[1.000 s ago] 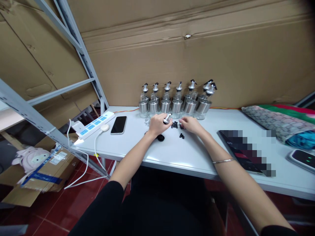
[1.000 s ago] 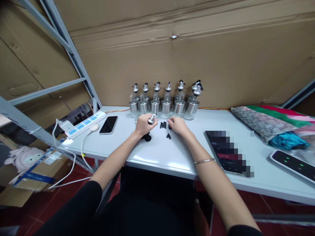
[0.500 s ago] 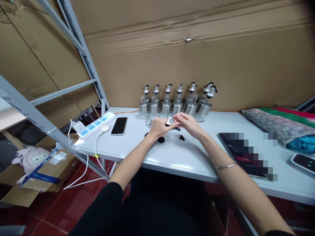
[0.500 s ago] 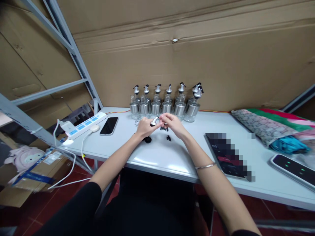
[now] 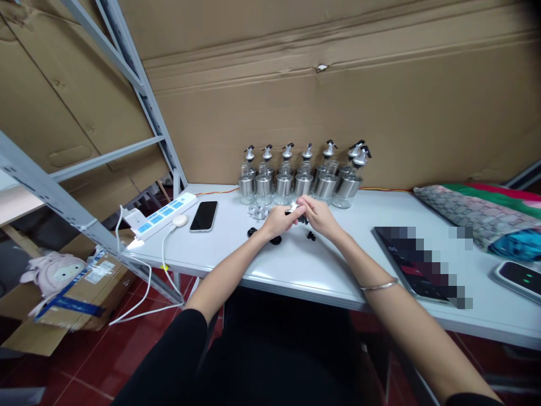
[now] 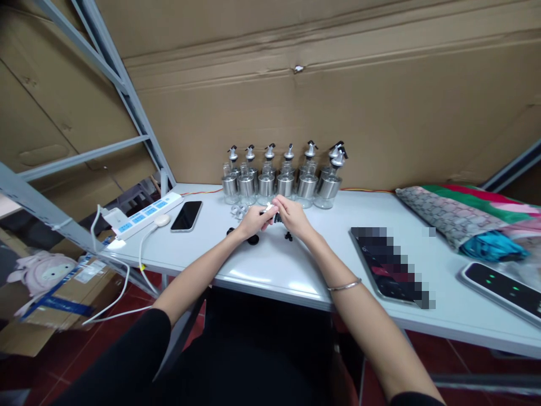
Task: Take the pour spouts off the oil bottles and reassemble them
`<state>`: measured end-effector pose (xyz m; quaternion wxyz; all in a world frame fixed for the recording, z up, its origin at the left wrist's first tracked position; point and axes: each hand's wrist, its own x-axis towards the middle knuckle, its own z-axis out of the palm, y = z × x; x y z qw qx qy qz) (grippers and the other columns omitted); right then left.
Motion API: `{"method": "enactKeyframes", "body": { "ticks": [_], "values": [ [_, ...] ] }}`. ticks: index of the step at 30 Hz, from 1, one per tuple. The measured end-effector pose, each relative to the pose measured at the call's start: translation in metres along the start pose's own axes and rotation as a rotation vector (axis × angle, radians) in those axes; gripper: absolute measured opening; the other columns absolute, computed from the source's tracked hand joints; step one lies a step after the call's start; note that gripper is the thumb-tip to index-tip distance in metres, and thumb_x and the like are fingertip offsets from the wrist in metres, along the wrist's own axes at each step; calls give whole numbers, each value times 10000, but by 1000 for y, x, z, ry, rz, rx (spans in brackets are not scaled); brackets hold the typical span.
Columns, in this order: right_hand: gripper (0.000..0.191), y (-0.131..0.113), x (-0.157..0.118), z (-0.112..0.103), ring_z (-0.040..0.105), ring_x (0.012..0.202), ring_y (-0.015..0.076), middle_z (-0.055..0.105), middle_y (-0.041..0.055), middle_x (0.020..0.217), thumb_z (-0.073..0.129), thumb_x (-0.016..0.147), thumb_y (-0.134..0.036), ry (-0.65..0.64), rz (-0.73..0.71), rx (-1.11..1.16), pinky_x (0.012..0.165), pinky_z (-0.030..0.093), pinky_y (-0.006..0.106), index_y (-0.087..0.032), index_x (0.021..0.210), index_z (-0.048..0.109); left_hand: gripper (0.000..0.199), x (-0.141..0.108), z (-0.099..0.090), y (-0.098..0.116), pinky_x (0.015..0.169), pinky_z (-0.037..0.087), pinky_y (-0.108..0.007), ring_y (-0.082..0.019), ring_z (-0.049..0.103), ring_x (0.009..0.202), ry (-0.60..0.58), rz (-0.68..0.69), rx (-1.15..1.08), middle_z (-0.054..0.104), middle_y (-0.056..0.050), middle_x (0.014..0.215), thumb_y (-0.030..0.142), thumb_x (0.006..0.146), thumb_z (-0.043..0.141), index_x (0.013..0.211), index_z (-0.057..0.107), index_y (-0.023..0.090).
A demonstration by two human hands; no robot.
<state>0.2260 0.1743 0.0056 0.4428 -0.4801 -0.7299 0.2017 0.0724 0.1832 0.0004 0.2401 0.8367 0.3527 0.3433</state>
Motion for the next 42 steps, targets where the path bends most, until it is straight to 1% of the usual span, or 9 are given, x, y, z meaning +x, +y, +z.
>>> {"method": "enactKeyframes", "body": {
  "ticks": [6,9,12,18,22,27,33,37,42],
  "values": [
    [532,14,3,-7,408,498,93,399,-58,528,384,881,-618,-104,117,32,543,364,256,-174,604,478,418,3,-1,-7,685,366,-282,-154,560,634,84,102,173,595,-1,610,520,816,552,598,509,166],
    [561,15,1,-18,421,516,97,441,-40,515,481,756,-700,-265,156,73,547,360,260,-164,601,536,361,4,-3,-9,710,349,-295,-155,566,661,141,127,235,622,-5,665,473,851,537,652,523,172],
    [565,15,-2,-28,462,577,115,532,-6,589,581,660,-691,-377,186,74,569,369,264,-135,737,645,355,4,-4,-11,710,348,-299,-151,568,656,195,130,276,632,-6,669,465,872,514,666,523,177],
    [493,32,0,-34,486,553,114,546,-12,585,539,776,-616,-476,262,-49,588,403,281,-136,760,649,326,4,-4,-12,693,351,-292,-143,570,633,234,150,317,624,9,645,425,860,548,647,505,183],
    [378,42,1,-36,476,524,100,509,-52,572,535,860,-499,-503,283,-166,585,407,269,-146,747,609,324,4,-4,-13,679,346,-287,-140,567,625,235,162,331,615,17,632,405,853,564,628,486,185],
    [326,42,0,-37,508,555,103,546,-45,598,585,843,-451,-577,292,-209,608,424,270,-143,741,615,332,4,-5,-12,675,345,-286,-138,553,606,233,162,343,601,19,612,402,850,563,615,471,186],
    [363,36,0,-35,484,540,112,573,-15,538,658,701,-512,-566,295,-208,571,373,258,-150,678,663,327,3,-6,-10,680,350,-282,-137,554,619,222,160,350,604,20,621,406,857,545,621,484,188],
    [426,32,-1,-35,462,515,114,602,13,525,624,680,-567,-540,300,-209,529,330,257,-150,601,658,325,3,-6,-9,684,354,-282,-142,567,638,221,148,353,622,9,647,419,858,539,633,503,188],
    [384,26,-2,-33,448,494,107,589,1,490,680,628,-535,-575,301,-187,535,331,257,-157,565,685,311,2,-6,-7,670,347,-279,-140,567,634,211,142,355,620,10,645,399,846,566,628,501,188]
  ]
}}
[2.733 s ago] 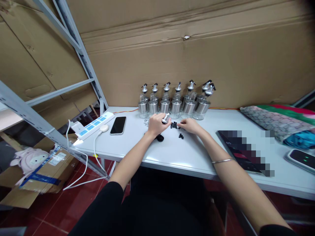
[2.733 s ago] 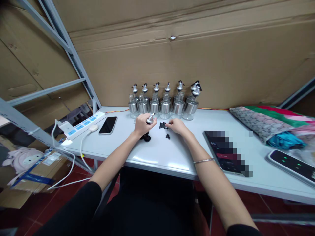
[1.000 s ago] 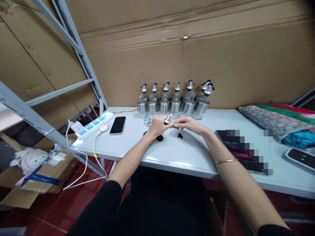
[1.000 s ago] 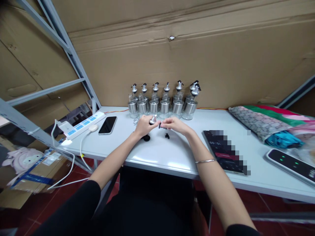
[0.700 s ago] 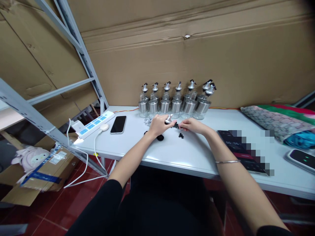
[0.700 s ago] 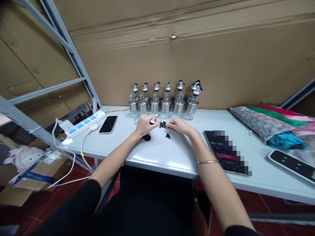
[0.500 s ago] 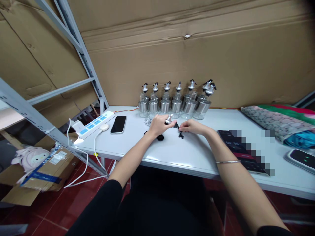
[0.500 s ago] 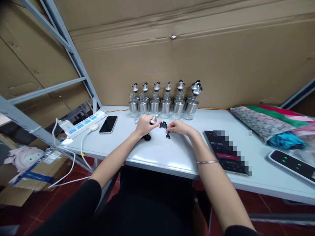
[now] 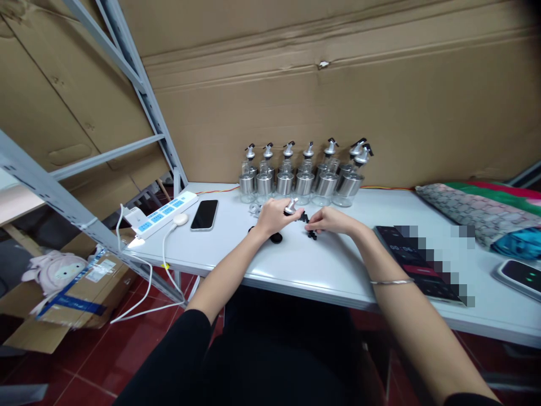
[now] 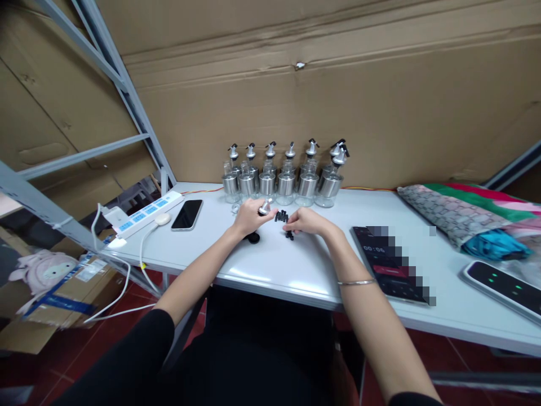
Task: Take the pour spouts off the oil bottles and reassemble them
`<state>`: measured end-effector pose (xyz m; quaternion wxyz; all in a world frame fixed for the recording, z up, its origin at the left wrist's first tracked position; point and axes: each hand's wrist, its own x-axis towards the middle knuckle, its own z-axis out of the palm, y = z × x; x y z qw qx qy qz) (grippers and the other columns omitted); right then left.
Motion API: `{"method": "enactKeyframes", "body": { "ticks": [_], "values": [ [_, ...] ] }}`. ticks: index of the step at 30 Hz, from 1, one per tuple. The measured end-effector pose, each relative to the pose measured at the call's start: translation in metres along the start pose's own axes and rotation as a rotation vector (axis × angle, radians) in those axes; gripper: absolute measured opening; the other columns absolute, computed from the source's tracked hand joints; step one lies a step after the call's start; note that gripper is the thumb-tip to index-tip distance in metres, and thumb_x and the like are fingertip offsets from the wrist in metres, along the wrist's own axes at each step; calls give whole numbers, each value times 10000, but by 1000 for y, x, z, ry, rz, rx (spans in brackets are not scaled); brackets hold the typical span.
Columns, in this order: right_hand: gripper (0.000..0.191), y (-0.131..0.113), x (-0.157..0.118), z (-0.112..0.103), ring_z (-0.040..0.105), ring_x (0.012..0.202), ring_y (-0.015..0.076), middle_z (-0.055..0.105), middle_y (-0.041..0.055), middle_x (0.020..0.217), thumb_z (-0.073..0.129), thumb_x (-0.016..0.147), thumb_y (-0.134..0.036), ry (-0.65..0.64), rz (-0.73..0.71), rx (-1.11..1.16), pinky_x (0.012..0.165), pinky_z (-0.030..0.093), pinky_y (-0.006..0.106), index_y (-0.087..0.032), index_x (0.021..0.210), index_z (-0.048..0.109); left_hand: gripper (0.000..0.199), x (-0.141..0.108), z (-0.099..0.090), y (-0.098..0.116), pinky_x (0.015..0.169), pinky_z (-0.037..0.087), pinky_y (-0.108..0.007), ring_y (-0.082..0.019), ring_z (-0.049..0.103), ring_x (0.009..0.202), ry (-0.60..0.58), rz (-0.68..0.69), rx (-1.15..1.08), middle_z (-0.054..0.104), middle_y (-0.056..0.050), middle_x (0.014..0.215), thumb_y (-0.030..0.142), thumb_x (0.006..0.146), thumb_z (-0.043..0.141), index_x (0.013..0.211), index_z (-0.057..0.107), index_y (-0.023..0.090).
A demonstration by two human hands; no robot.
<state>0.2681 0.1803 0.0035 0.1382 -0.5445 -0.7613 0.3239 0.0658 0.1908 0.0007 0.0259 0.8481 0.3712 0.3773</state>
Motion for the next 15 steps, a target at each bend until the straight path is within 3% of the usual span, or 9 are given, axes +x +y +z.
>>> {"method": "enactKeyframes", "body": {
  "ticks": [4,9,15],
  "values": [
    [323,-5,-1,0,510,547,123,622,-1,522,729,588,-484,-34,-2,41,588,381,254,-168,653,740,319,0,1,-1,665,341,-281,-141,558,626,-4,-5,3,609,12,630,395,842,575,615,486,188],
    [310,-8,-6,-2,516,501,115,622,12,512,750,593,-459,-59,56,104,509,397,246,-153,641,726,314,0,0,-1,668,343,-280,-143,566,634,-10,-3,-1,616,10,641,402,844,569,625,495,187],
    [330,-13,-10,2,650,576,176,676,48,612,796,551,-445,-122,144,253,550,544,286,-155,677,699,313,0,0,-1,674,348,-284,-149,574,639,-12,-7,-4,613,10,637,413,847,557,631,506,191]
  ]
}}
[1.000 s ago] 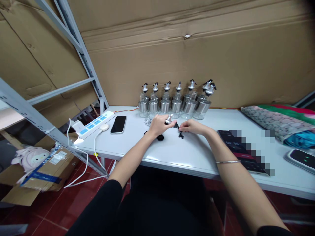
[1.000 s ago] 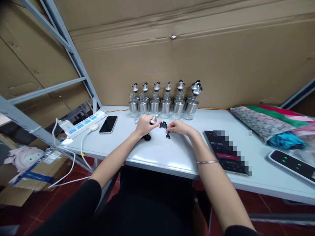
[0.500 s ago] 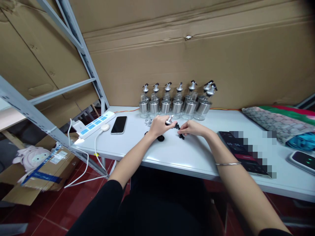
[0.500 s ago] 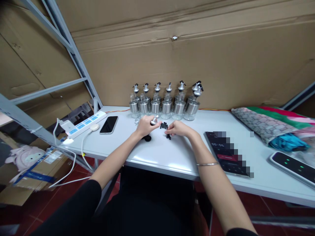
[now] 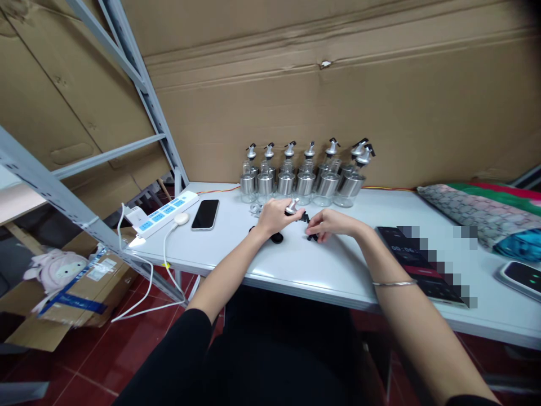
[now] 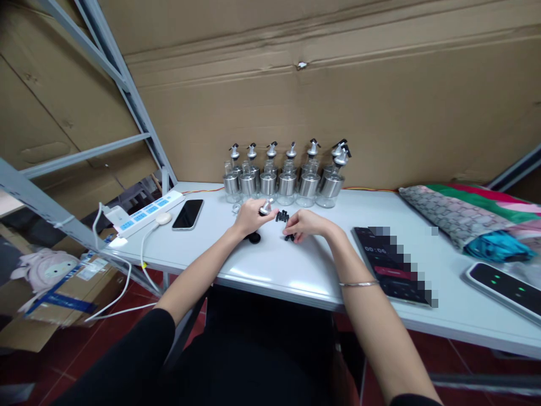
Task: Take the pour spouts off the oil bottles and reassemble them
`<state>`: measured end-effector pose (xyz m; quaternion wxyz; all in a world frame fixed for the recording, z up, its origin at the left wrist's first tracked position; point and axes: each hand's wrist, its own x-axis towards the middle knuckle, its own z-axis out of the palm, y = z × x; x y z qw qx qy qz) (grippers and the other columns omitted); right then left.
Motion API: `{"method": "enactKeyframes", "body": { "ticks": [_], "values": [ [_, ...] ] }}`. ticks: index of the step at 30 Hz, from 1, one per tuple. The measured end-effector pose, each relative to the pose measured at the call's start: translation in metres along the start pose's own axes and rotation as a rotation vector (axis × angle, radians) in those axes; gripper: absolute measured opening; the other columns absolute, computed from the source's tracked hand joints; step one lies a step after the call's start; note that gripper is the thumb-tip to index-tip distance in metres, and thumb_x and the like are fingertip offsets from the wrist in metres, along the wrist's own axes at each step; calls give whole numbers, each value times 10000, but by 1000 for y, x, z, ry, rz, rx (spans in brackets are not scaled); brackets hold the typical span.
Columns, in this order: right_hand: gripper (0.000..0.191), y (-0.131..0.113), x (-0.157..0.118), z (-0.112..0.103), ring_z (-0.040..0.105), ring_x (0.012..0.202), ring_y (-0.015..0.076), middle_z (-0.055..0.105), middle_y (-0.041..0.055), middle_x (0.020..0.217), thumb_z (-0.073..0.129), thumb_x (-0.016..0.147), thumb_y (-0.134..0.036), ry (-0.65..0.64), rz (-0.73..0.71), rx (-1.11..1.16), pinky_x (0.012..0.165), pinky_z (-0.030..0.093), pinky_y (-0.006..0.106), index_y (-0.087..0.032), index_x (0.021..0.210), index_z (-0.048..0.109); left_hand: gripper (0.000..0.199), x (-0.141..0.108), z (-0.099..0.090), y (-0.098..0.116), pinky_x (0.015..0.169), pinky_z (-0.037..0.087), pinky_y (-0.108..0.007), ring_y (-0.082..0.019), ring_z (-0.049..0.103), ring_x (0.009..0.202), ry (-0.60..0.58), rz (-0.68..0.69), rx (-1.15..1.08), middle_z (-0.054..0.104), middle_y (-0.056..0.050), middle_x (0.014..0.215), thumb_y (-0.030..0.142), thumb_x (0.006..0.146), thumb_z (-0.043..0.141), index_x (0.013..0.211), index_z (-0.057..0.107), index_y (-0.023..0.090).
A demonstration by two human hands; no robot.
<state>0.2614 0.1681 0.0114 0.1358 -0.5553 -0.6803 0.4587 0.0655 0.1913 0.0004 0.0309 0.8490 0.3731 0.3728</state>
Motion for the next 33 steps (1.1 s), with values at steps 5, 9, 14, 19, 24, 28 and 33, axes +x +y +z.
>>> {"method": "enactKeyframes", "body": {
  "ticks": [5,9,14,19,24,28,33],
  "values": [
    [317,1,3,3,658,569,171,682,51,612,821,528,-414,3,12,62,574,573,291,-153,648,687,315,0,1,-1,683,354,-286,-150,572,641,2,-3,0,610,9,638,421,849,546,635,509,193],
    [310,2,5,3,661,575,174,680,47,599,814,542,-412,11,1,74,587,573,294,-152,642,679,319,0,1,-1,676,352,-283,-150,572,644,2,0,-2,606,7,636,428,849,542,634,512,194],
    [294,0,4,4,638,551,161,663,27,569,815,533,-377,1,-33,45,560,544,283,-148,654,677,314,0,1,-1,675,346,-285,-147,565,638,4,4,-9,611,9,644,421,847,550,636,510,191],
    [301,-1,4,3,626,556,159,663,27,577,806,530,-391,-4,-47,22,554,519,281,-150,657,679,344,0,1,-1,677,345,-286,-146,560,635,0,1,-17,606,6,634,449,858,527,632,511,190],
    [320,-1,1,1,594,531,149,648,18,553,821,484,-393,8,-51,14,509,481,269,-156,653,688,432,0,0,-2,672,344,-287,-138,540,602,1,5,-40,584,10,596,528,868,487,603,495,186],
    [326,-4,-1,0,511,466,121,586,3,490,804,520,-428,84,-110,54,467,402,261,-144,629,685,501,0,0,-3,675,354,-296,-137,522,581,20,23,-70,563,9,577,592,881,418,599,490,184],
    [432,-24,4,13,497,575,113,577,3,620,681,644,-576,207,-311,276,562,421,258,-156,734,644,555,-3,-1,1,748,407,-325,-184,562,742,126,48,-114,599,-51,735,660,886,295,739,534,181]
  ]
}}
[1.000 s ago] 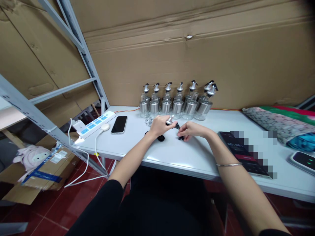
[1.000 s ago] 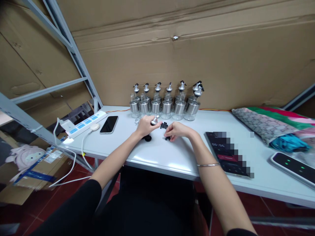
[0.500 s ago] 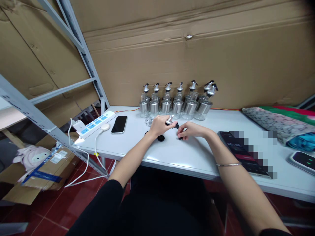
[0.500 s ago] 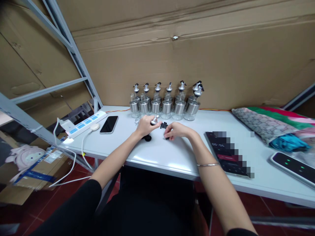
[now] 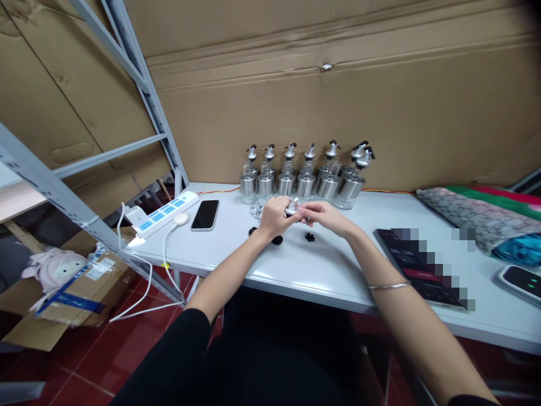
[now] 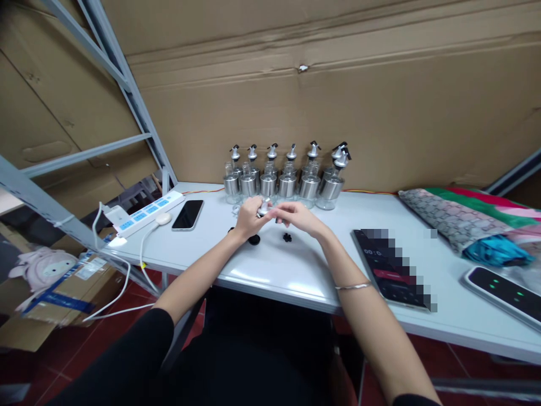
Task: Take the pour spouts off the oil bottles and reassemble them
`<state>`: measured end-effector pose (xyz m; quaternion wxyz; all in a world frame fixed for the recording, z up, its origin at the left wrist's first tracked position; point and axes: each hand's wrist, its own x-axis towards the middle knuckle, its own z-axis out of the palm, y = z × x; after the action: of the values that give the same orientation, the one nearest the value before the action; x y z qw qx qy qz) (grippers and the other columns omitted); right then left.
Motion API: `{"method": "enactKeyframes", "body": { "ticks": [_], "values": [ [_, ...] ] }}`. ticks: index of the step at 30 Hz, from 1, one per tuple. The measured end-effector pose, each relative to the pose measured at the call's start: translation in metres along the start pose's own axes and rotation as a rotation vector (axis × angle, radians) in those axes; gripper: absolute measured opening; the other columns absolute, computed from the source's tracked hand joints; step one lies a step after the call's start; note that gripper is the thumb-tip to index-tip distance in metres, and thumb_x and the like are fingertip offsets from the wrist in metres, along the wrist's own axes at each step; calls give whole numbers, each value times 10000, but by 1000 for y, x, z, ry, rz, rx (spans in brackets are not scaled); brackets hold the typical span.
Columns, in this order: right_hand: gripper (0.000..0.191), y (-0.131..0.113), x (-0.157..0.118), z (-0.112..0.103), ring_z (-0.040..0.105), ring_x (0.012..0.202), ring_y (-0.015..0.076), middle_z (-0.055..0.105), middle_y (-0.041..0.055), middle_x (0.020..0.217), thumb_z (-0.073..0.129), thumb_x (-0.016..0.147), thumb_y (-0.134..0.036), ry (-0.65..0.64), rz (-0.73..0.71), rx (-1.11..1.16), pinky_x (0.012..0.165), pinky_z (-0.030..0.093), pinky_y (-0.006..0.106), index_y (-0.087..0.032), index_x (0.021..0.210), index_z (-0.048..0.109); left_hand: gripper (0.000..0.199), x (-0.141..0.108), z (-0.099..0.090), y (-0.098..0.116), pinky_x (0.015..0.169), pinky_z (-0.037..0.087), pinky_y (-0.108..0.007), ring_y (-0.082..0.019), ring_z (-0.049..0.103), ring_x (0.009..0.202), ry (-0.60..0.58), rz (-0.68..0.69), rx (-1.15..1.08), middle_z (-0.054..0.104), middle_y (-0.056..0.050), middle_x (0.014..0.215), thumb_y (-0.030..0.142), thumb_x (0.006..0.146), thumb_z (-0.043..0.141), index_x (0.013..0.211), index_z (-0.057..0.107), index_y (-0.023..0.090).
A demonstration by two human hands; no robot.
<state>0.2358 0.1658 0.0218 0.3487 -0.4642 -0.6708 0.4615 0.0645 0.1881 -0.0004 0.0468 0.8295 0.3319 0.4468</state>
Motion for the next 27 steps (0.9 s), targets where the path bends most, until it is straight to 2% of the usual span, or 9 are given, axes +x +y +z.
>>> {"method": "enactKeyframes", "body": {
  "ticks": [4,8,13,17,23,27],
  "values": [
    [540,-12,4,25,560,697,160,611,56,776,513,716,-700,-33,-68,233,604,470,297,-173,806,582,637,0,3,2,896,428,-338,-206,532,1014,112,23,-49,560,-118,1028,648,903,98,1025,503,172],
    [501,-17,3,35,491,587,116,535,-2,688,536,722,-696,16,-105,381,506,401,245,-203,813,524,596,1,9,-1,969,417,-346,-207,474,1141,158,81,-98,491,-141,1136,616,918,96,1153,414,170],
    [507,-13,7,35,379,453,81,393,-59,523,609,680,-688,124,-148,441,434,325,229,-197,689,482,444,2,8,-6,938,446,-355,-207,503,1074,163,144,-122,498,-107,1095,555,923,343,1138,459,185],
    [457,-10,10,32,381,445,71,434,-60,540,676,661,-624,215,-217,437,414,306,214,-197,737,532,393,4,3,-8,916,461,-357,-200,531,1023,209,146,-118,486,-84,1079,502,895,474,1133,520,193],
    [390,-10,10,31,457,441,89,488,-59,528,661,700,-570,335,-280,380,435,376,221,-219,783,510,319,3,4,-4,869,500,-324,-185,570,1032,283,177,-158,548,-92,1086,370,906,510,1161,478,180],
    [389,-16,15,34,376,383,76,408,-73,469,598,749,-565,364,-257,302,377,292,205,-218,672,442,325,2,5,-3,845,519,-321,-182,596,994,264,201,-166,569,-95,1083,357,917,488,1187,466,178]
  ]
}}
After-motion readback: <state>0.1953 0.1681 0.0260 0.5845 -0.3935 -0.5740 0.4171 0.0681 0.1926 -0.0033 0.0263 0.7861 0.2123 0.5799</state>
